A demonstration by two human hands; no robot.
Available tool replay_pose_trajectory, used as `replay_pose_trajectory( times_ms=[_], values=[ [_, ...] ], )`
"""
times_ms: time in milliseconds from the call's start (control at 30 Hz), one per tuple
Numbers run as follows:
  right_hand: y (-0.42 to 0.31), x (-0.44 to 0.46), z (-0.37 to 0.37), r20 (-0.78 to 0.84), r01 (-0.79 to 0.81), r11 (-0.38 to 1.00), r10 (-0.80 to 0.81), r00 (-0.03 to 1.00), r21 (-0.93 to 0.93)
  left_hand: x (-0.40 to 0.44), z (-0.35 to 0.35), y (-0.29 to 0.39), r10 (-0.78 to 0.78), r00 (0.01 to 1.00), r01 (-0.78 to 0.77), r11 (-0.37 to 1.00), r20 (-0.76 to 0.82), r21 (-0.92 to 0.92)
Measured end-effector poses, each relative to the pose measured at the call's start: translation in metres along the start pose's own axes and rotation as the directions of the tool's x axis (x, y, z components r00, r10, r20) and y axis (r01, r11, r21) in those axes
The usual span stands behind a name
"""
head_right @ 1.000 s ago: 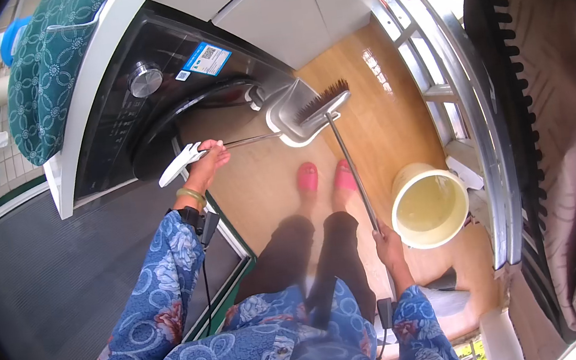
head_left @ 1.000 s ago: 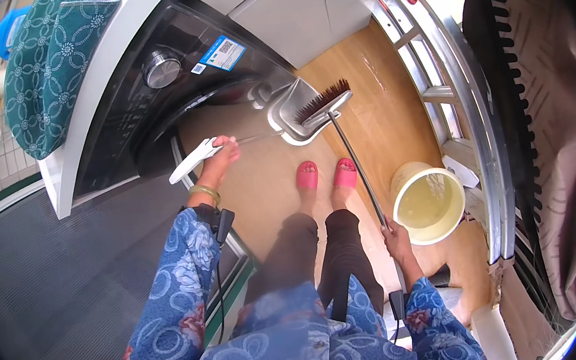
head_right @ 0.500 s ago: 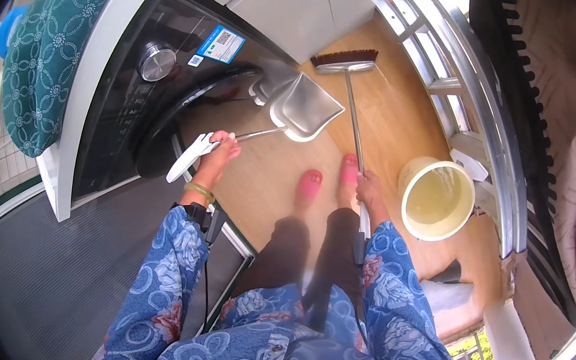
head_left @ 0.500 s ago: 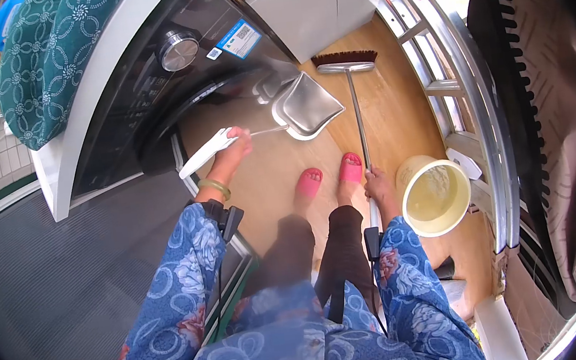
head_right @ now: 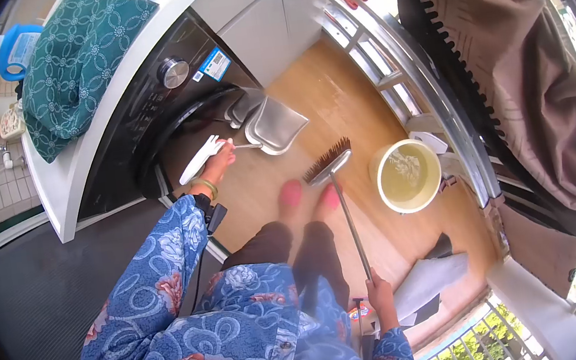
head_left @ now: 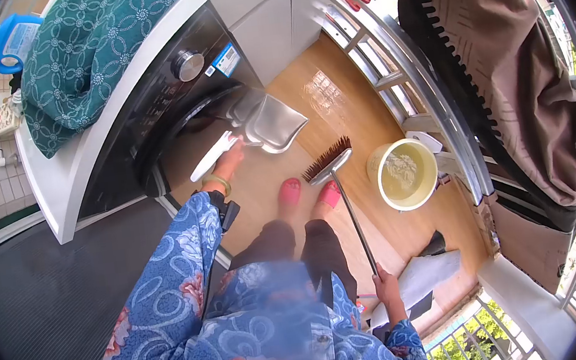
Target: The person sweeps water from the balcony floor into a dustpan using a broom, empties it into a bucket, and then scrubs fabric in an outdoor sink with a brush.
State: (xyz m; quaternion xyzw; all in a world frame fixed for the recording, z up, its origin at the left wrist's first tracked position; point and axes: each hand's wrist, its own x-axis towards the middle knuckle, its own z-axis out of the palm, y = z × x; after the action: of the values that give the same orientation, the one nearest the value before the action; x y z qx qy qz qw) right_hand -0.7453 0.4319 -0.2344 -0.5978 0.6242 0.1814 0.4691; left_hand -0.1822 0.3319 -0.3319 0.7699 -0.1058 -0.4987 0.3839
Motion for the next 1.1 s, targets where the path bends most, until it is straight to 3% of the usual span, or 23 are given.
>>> replay_pose_trajectory(
  times_ms=[133, 233, 267, 367, 400, 533, 767, 867, 967, 1067, 1100],
  values=[
    [0.006, -0.053, 0.008, 0.019, -0.121, 0.973, 0.127, 0.992, -0.196, 0.006, 0.001, -0.038, 0.09, 0.996, -0.088, 0.985, -0.003, 0.151],
    [0.017, -0.071, 0.027, 0.018, -0.194, 0.945, 0.206, 0.978, -0.263, -0.02, 0.006, -0.046, 0.21, 0.978, -0.211, 0.974, 0.018, 0.088],
    [0.021, -0.077, 0.034, 0.02, -0.221, 0.937, 0.235, 0.972, -0.269, -0.061, 0.015, -0.006, 0.115, 0.993, -0.113, 0.991, 0.021, -0.077],
    [0.037, -0.084, 0.053, 0.061, -0.278, 0.918, 0.306, 0.95, -0.282, -0.083, 0.01, -0.022, 0.127, 0.99, -0.127, 0.992, 0.068, -0.006],
    [0.047, -0.087, 0.057, 0.069, -0.285, 0.916, 0.316, 0.946, -0.28, -0.094, 0.007, -0.02, 0.162, 0.972, -0.167, 0.986, 0.169, 0.017],
    [0.094, -0.102, 0.078, 0.043, -0.287, 0.93, 0.304, 0.952, -0.23, -0.172, 0.018, 0.004, 0.364, 0.915, -0.395, 0.896, 0.177, 0.204],
    [0.167, -0.114, 0.137, -0.104, -0.261, 0.959, 0.25, 0.963, -0.106, -0.297, 0.059, 0.049, 0.611, 0.696, -0.713, 0.649, 0.377, 0.265],
    [0.182, -0.126, 0.152, -0.176, -0.221, 0.969, 0.2, 0.964, -0.108, -0.348, 0.087, 0.07, 0.627, 0.63, -0.769, 0.587, 0.459, 0.253],
    [0.206, -0.12, 0.169, -0.138, -0.243, 0.97, 0.242, 0.96, 0.011, -0.376, 0.123, 0.073, 0.61, 0.562, -0.815, 0.527, 0.559, 0.243],
    [0.222, -0.123, 0.183, -0.195, -0.215, 0.975, 0.22, 0.956, 0.045, -0.397, 0.163, 0.072, 0.604, 0.436, -0.892, 0.388, 0.667, 0.232],
    [0.227, -0.124, 0.19, -0.215, -0.209, 0.976, 0.217, 0.952, 0.06, -0.402, 0.179, 0.07, 0.637, 0.348, -0.931, 0.322, 0.688, 0.172]
  ],
)
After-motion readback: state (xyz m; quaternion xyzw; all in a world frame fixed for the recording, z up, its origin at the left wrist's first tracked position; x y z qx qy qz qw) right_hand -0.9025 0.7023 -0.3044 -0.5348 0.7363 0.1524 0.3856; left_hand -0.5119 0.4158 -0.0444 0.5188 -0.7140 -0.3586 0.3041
